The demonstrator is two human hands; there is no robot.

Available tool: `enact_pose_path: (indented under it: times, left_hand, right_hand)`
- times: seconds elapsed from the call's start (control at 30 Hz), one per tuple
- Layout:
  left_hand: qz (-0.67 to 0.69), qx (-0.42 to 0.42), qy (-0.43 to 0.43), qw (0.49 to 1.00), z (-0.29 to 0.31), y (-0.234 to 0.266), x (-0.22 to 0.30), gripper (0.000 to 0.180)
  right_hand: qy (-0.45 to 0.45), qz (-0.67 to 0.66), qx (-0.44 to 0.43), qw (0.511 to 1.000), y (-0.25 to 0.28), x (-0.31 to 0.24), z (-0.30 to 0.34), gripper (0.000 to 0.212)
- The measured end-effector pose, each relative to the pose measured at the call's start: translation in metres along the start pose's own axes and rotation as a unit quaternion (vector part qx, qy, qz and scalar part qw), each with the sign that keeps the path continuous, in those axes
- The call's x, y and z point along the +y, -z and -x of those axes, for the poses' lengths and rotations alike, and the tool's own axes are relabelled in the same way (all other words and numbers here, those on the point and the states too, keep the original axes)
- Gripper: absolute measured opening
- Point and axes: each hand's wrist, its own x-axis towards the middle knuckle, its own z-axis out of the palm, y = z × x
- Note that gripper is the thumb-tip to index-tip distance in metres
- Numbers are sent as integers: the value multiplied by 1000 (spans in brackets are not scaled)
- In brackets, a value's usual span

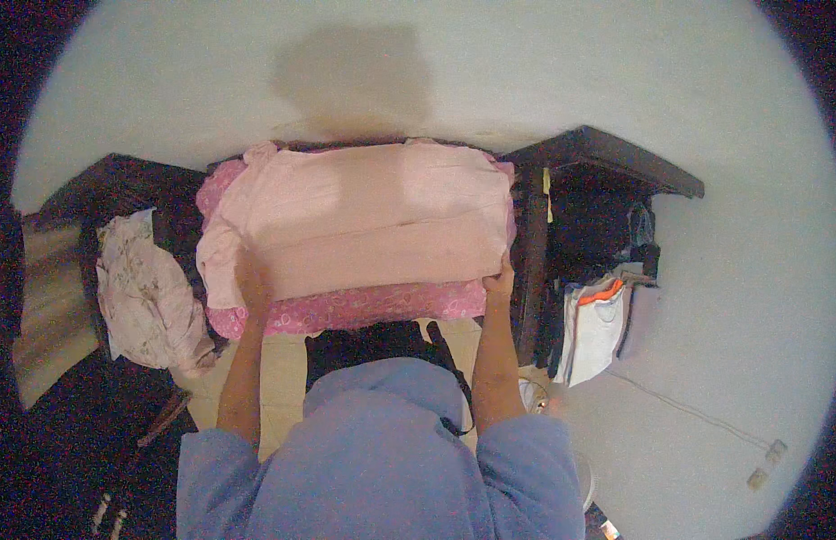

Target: The person folds a light pink garment and a floral-patterned garment on a pink patterned cushion placed on a wooden bench. The person smooths and aligns each item, then stacks the folded garments on the bench.

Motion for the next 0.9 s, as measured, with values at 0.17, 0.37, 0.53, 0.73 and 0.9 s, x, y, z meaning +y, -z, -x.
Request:
enact_pose_path:
  times: [0.17,0.37,0.53,0.73,0.9]
  left_hand:
    - [-143,-174,47,973,7,-22,28,46]
    - [-167,-201,53,964,4,-26,27,49]
    - [-167,-203,35,964,8,-26,20,50]
    - [-7,-161,31,986,15,-29,7,51]
    - [81,-40,28,996,17,18,-9,44]
  right_hand:
    - [32,-63,-34,997,17,-41,-4,42]
    - [108,-42,-28,993,48,-70,-21,42]
    - [188,129,143,963,68,-104,-32,36]
    - [376,489,135,776,17,-31,-18,17]
    - [391,589,-268,654,-136,132,99,24]
